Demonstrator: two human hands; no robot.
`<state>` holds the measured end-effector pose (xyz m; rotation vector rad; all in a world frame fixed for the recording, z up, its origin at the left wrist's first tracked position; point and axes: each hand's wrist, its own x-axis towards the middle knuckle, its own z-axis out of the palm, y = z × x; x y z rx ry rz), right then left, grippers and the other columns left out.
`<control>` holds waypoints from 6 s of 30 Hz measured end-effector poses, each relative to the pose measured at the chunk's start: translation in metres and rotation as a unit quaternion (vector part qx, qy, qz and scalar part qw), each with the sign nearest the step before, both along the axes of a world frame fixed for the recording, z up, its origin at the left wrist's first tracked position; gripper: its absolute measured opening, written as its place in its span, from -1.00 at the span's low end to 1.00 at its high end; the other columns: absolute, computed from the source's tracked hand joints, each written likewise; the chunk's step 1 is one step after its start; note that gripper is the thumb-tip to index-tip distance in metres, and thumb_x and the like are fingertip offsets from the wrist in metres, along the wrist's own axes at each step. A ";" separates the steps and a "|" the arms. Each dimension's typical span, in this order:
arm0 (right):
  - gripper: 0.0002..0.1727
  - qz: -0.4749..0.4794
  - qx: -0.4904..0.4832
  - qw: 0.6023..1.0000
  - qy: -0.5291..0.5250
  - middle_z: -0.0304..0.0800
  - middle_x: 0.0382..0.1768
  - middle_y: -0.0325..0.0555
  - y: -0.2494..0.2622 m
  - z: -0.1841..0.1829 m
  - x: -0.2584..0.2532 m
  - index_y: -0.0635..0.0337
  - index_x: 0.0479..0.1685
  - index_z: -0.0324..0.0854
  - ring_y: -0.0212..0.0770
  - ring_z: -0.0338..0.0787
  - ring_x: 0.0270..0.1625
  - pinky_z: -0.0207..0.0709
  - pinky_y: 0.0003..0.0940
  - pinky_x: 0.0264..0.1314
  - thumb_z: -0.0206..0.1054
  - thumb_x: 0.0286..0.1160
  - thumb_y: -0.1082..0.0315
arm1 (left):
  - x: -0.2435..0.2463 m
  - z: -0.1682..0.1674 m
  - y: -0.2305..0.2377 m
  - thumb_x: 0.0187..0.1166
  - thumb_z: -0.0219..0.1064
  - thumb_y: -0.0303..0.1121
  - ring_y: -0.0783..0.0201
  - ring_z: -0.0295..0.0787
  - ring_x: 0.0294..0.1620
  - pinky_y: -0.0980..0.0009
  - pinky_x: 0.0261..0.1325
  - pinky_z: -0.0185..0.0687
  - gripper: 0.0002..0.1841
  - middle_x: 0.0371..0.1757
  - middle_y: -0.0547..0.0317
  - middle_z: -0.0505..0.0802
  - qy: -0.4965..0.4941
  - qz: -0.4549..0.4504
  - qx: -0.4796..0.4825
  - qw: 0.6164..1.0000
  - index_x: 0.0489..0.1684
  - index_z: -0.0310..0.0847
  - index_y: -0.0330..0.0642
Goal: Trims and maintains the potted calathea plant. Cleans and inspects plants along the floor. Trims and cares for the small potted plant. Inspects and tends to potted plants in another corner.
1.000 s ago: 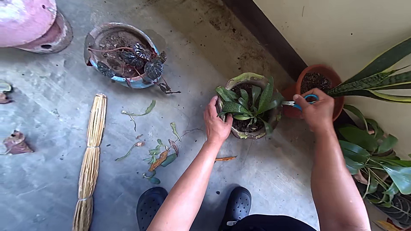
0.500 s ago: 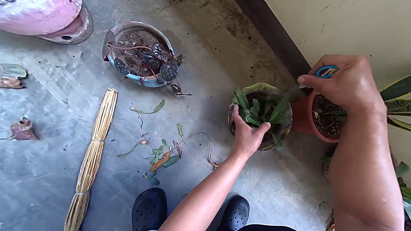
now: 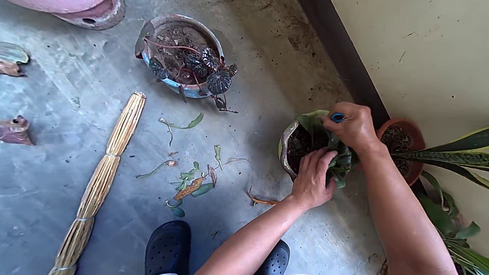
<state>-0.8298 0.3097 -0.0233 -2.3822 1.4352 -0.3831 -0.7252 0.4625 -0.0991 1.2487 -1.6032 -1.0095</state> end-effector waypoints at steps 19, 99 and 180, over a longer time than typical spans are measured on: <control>-0.79 0.015 0.044 0.999 -0.005 0.77 -0.45 -0.06 0.010 -0.005 0.018 0.22 -0.48 0.72 -0.23 0.74 -0.35 0.59 -0.25 -0.25 0.45 0.43 0.29 | -0.006 -0.004 0.002 0.36 0.45 -0.33 -0.07 0.64 0.50 0.06 0.61 0.46 -0.38 0.43 -0.12 0.73 -0.044 0.006 -0.077 0.996 0.51 0.53 -0.21; -0.66 -0.416 0.146 0.897 -0.019 0.81 -0.21 0.24 0.133 0.038 -0.059 0.33 0.00 0.72 0.21 0.83 -0.13 0.62 0.27 -0.01 0.34 0.65 0.17 | 0.093 0.020 -0.053 0.28 0.51 -0.23 -0.29 0.14 0.81 -0.40 0.68 0.05 -0.26 0.82 -0.19 0.29 -0.272 0.049 0.072 0.958 0.61 0.47 0.00; -0.56 -0.599 0.368 0.229 -0.673 0.83 -0.31 -0.02 0.852 0.403 -0.178 0.31 0.37 0.57 -0.36 0.68 -0.52 0.53 -0.52 -0.51 0.39 0.48 0.60 | -0.223 0.436 0.480 0.73 0.31 -0.37 0.10 0.75 0.22 0.12 0.30 0.68 -0.68 0.26 -0.10 0.78 -0.166 -0.367 0.618 0.675 0.35 0.61 -0.31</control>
